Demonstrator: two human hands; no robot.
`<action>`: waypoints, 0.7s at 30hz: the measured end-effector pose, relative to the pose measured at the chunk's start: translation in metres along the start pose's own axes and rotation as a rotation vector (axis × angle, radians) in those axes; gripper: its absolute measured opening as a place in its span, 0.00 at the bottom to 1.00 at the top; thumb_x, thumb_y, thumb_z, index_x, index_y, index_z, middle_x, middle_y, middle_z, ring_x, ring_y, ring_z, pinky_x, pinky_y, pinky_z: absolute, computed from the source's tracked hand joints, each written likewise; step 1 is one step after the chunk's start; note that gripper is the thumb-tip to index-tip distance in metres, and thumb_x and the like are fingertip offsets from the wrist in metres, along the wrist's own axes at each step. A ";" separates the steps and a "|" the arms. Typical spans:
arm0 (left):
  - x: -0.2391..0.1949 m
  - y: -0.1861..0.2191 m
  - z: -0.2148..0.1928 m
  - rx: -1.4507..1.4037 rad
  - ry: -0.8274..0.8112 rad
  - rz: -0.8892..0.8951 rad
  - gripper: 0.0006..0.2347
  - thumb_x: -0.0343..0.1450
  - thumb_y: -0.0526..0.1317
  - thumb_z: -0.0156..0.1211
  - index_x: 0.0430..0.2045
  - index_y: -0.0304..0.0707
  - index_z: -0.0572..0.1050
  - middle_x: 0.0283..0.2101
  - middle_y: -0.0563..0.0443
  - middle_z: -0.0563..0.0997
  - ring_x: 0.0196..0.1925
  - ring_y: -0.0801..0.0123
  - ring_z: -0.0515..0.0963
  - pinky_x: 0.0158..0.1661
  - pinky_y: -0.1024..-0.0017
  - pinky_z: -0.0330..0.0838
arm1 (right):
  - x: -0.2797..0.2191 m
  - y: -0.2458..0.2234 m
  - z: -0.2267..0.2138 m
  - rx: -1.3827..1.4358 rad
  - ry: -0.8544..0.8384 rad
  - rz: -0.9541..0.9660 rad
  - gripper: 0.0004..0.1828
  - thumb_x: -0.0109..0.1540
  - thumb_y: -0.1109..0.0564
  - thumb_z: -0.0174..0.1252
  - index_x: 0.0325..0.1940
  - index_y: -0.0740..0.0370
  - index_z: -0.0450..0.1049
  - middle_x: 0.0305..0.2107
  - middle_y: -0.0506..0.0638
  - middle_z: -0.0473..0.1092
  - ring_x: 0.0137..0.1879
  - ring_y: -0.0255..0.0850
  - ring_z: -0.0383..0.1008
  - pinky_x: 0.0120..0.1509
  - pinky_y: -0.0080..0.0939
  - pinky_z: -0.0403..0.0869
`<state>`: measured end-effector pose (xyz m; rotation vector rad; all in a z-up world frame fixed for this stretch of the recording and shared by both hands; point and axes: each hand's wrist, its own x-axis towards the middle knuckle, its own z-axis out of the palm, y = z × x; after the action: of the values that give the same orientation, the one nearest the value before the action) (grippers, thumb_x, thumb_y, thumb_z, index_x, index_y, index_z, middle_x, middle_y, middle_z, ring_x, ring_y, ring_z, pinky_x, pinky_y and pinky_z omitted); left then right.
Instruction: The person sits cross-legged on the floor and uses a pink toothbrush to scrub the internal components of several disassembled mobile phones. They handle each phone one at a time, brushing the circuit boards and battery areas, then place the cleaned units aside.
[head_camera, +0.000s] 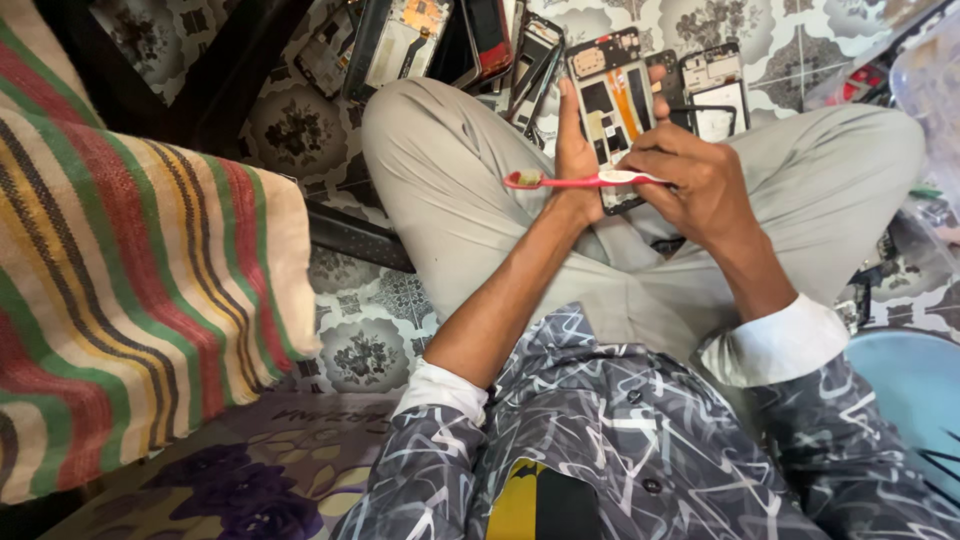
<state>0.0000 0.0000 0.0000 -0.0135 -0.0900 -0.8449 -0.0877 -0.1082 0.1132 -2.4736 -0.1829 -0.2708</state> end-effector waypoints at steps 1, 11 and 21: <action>0.000 0.000 0.000 0.014 -0.005 0.008 0.39 0.81 0.70 0.38 0.62 0.22 0.67 0.46 0.36 0.82 0.45 0.56 0.83 0.48 0.64 0.81 | 0.001 0.001 -0.001 -0.008 -0.016 -0.015 0.11 0.60 0.64 0.67 0.47 0.63 0.81 0.43 0.51 0.76 0.42 0.45 0.79 0.45 0.40 0.76; 0.000 -0.005 -0.002 0.063 0.205 -0.017 0.36 0.80 0.69 0.37 0.61 0.30 0.69 0.56 0.39 0.78 0.49 0.56 0.81 0.47 0.58 0.81 | 0.004 0.010 -0.007 0.016 -0.125 -0.042 0.13 0.58 0.64 0.67 0.48 0.66 0.80 0.39 0.54 0.74 0.40 0.52 0.77 0.43 0.46 0.74; -0.002 -0.003 0.000 0.042 0.175 -0.067 0.39 0.78 0.71 0.40 0.61 0.24 0.69 0.43 0.35 0.80 0.45 0.54 0.81 0.47 0.61 0.80 | 0.001 0.010 -0.005 -0.016 -0.107 -0.055 0.13 0.59 0.65 0.66 0.48 0.65 0.80 0.39 0.53 0.74 0.40 0.52 0.77 0.43 0.46 0.74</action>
<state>-0.0038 -0.0003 0.0002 0.1028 0.0565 -0.9077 -0.0855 -0.1188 0.1119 -2.5029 -0.2945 -0.1640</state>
